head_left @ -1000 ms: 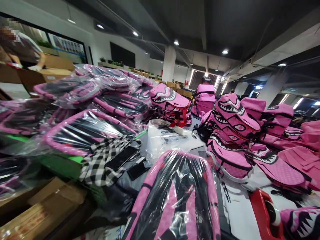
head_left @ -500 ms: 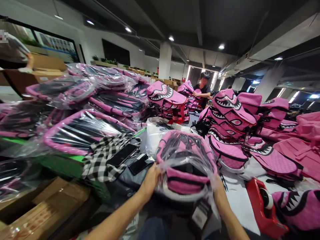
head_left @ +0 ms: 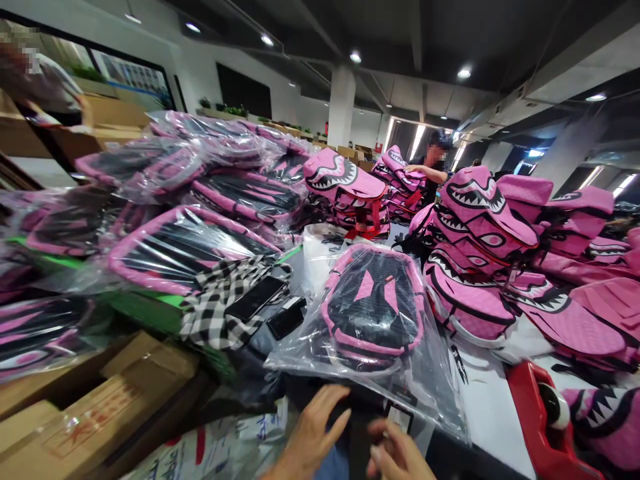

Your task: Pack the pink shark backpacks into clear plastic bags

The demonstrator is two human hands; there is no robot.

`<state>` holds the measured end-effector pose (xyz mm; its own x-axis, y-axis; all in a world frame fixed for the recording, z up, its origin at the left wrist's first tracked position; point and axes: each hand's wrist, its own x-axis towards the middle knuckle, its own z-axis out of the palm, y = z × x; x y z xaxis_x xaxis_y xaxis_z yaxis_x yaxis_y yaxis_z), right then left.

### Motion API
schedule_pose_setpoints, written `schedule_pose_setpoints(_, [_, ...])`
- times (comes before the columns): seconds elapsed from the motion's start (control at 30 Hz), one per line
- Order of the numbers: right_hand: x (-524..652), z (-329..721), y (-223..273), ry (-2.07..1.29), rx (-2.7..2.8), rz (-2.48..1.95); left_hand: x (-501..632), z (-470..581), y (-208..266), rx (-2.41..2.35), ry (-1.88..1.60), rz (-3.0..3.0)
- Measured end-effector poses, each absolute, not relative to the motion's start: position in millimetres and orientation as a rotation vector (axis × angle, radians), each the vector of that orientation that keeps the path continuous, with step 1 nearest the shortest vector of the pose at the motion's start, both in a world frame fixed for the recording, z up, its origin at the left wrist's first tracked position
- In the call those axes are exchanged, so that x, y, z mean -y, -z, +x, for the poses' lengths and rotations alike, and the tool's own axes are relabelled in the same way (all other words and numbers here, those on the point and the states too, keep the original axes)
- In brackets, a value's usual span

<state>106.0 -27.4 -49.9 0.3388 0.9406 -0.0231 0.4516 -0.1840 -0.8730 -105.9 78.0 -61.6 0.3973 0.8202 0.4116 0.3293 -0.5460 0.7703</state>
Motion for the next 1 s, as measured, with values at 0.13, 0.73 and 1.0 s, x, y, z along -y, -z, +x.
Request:
schedule_pose_setpoints(0.13, [-34.5,96.7,-4.9,-0.27,1.429,-1.58,-125.8,-72.6,14.5,-1.013,-1.408,2.597])
schedule_pose_setpoints(0.73, [-111.7,145.1,-51.0,0.159,2.071,-1.795,-207.1,-72.2,-29.3,-0.679,-0.438,2.952])
schedule_pose_setpoints(1.0, [10.0,163.4,18.8,0.049,1.443,-1.758,-128.2,-78.4,-0.7,-0.6,-0.82,2.74])
